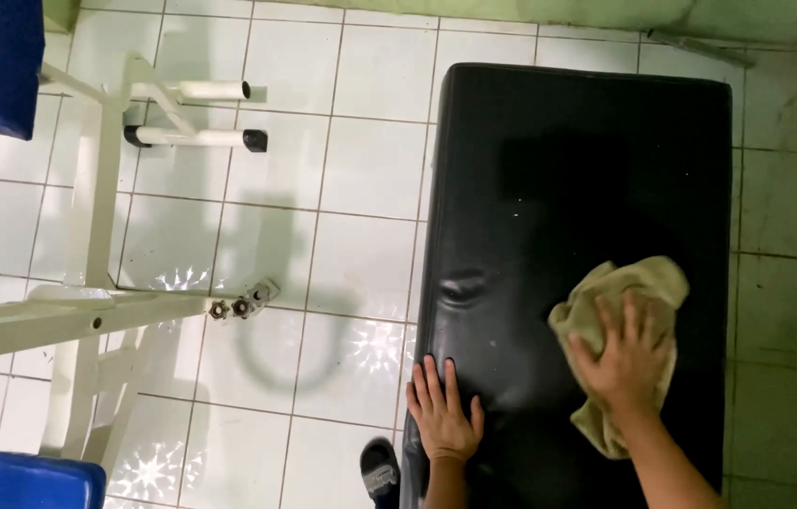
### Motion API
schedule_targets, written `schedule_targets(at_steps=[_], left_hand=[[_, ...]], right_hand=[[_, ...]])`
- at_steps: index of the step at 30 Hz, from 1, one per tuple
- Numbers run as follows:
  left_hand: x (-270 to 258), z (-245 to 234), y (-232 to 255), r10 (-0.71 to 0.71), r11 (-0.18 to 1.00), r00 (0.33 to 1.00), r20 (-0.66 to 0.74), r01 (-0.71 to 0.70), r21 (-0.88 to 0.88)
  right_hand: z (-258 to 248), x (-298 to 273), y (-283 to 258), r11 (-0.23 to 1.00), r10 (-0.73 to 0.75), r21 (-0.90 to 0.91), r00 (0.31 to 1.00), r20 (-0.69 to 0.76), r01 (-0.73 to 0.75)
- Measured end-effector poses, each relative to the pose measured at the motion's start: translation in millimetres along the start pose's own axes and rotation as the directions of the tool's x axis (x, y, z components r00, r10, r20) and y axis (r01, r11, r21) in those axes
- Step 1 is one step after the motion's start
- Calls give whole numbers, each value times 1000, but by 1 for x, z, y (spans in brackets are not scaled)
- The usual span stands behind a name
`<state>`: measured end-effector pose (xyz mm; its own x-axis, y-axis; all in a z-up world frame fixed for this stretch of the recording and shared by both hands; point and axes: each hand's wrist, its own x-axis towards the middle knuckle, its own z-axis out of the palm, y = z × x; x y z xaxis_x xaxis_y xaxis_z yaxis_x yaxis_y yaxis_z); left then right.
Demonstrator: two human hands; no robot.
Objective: Cleaning various gym machines and benches using a cloth.
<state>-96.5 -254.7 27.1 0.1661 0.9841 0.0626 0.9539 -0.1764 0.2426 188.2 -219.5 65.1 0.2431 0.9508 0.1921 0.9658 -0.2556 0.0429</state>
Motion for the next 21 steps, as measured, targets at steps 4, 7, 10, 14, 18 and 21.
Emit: schedule_targets(at_steps=[4, 7, 10, 14, 18, 21], left_hand=[[-2, 4, 0, -5, 1000, 1000, -16, 4, -25], [-2, 6, 1, 5, 999, 1000, -23, -6, -34], [-2, 7, -1, 7, 998, 999, -34, -9, -55], [-3, 6, 0, 9, 997, 999, -39, -12, -79], [-3, 5, -2, 27, 996, 999, -32, -30, -85], [-1, 1, -2, 36, 997, 999, -20, -37, -64]], right_hand=[[5, 51, -19, 982, 187, 18, 982, 22, -188], [8, 74, -56, 950, 295, 87, 953, 65, -300], [12, 62, -96, 973, 192, 105, 971, 146, -208], [-3, 6, -115, 991, -76, 114, 993, 85, 66], [-19, -42, -80, 973, -162, 175, 986, 36, 153], [-18, -44, -40, 994, -22, 106, 997, 68, 15]])
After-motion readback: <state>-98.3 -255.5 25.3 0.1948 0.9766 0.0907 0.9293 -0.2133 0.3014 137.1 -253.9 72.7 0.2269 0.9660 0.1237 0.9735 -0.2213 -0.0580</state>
